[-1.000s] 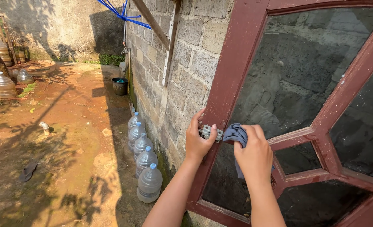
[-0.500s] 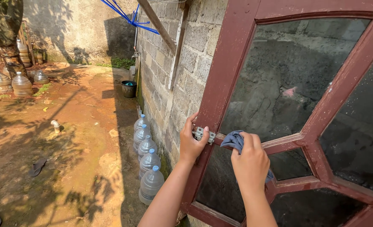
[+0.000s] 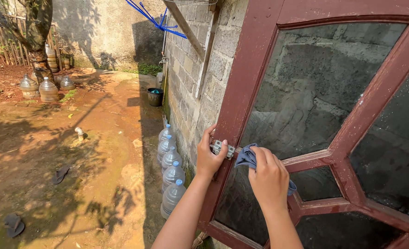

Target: Cleaning a wooden window frame and glass pane using a cleaning solution and a cloth.

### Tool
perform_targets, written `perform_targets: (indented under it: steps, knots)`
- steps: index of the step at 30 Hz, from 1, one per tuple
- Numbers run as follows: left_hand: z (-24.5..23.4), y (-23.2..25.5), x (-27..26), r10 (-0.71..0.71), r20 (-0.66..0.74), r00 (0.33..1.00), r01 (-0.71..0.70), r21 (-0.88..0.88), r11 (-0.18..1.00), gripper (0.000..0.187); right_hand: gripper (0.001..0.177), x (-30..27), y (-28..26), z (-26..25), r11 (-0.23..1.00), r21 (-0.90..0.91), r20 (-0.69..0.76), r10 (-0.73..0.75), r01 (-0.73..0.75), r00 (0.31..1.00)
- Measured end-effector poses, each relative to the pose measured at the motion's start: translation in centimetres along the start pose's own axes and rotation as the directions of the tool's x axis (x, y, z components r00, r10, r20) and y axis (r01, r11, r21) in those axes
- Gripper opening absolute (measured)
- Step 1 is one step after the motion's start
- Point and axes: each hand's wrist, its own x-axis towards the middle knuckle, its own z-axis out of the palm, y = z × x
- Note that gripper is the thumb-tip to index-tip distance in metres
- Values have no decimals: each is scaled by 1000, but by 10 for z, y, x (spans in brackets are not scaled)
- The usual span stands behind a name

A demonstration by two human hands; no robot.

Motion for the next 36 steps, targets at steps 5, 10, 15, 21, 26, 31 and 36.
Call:
perform_targets:
  steps: [5, 10, 15, 21, 26, 31, 36]
  knots:
    - [-3, 6, -3, 45, -11, 999, -45, 10, 999, 56, 43, 1, -7, 5, 1000, 13, -6, -19, 19, 1000]
    - [-7, 16, -5, 55, -8, 998, -55, -30, 998, 54, 41, -1, -7, 10, 998, 12, 1, -59, 59, 998]
    - [-10, 21, -8, -34, -18, 999, 35, 79, 996, 55, 39, -2, -9, 1, 996, 77, -7, -43, 43, 999]
    - [-11, 19, -9, 19, -34, 999, -15, 105, 994, 55, 39, -4, -12, -10, 994, 97, 33, 42, -45, 999]
    - [-12, 28, -8, 66, -29, 997, -65, 37, 997, 55, 38, -2, -22, -27, 959, 47, 98, 273, -279, 957]
    - [-14, 28, -12, 74, -32, 997, -73, 54, 996, 55, 36, -5, -23, -29, 924, -20, 92, 383, -383, 919]
    - [-16, 29, -13, 89, -51, 995, -85, 75, 994, 55, 35, 0, -28, -20, 948, 82, 87, 299, -306, 950]
